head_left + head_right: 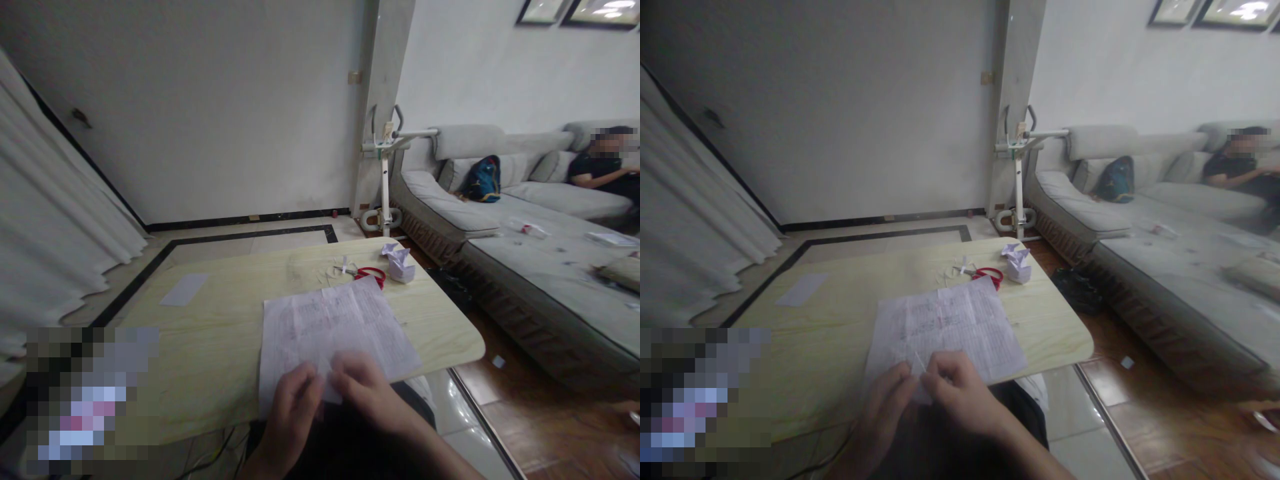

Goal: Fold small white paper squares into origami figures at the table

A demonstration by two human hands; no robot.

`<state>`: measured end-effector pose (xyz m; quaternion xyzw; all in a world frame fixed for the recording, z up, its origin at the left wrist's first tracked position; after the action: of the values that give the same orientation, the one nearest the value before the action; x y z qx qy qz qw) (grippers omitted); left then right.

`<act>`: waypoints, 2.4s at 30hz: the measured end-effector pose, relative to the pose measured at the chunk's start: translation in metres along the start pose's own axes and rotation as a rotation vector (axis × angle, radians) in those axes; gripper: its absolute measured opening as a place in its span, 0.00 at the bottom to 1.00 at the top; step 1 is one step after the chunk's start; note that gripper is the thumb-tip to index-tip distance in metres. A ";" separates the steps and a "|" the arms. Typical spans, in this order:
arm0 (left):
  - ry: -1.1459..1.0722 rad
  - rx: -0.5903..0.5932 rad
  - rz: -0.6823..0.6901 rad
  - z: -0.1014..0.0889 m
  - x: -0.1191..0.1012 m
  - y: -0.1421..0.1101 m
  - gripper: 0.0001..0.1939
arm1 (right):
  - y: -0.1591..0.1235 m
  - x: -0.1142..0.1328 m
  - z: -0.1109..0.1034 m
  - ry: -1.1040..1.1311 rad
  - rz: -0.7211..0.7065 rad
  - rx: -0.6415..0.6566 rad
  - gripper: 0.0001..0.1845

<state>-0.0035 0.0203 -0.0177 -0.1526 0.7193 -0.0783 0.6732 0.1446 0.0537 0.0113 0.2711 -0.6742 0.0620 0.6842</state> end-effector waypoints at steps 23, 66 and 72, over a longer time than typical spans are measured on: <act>-0.049 -0.002 -0.042 0.000 -0.005 0.000 0.12 | -0.001 -0.004 0.000 0.024 -0.026 0.026 0.23; -0.041 0.118 -0.088 0.011 -0.005 -0.010 0.16 | -0.002 -0.004 -0.005 0.020 0.013 -0.044 0.23; -0.028 0.227 -0.135 0.014 -0.007 -0.013 0.16 | -0.004 -0.006 -0.004 0.053 0.049 -0.029 0.23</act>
<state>0.0127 0.0113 -0.0084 -0.1245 0.6843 -0.2023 0.6895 0.1493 0.0537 0.0051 0.2431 -0.6629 0.0761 0.7041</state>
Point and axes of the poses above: each hand's wrist, its own y-axis towards the middle knuckle, its own z-axis out of the palm, x = y × z, the point moved 4 cm from there along y, towards the middle knuckle, and after that the axes turned 15 degrees about -z, right-handed, at the moved point
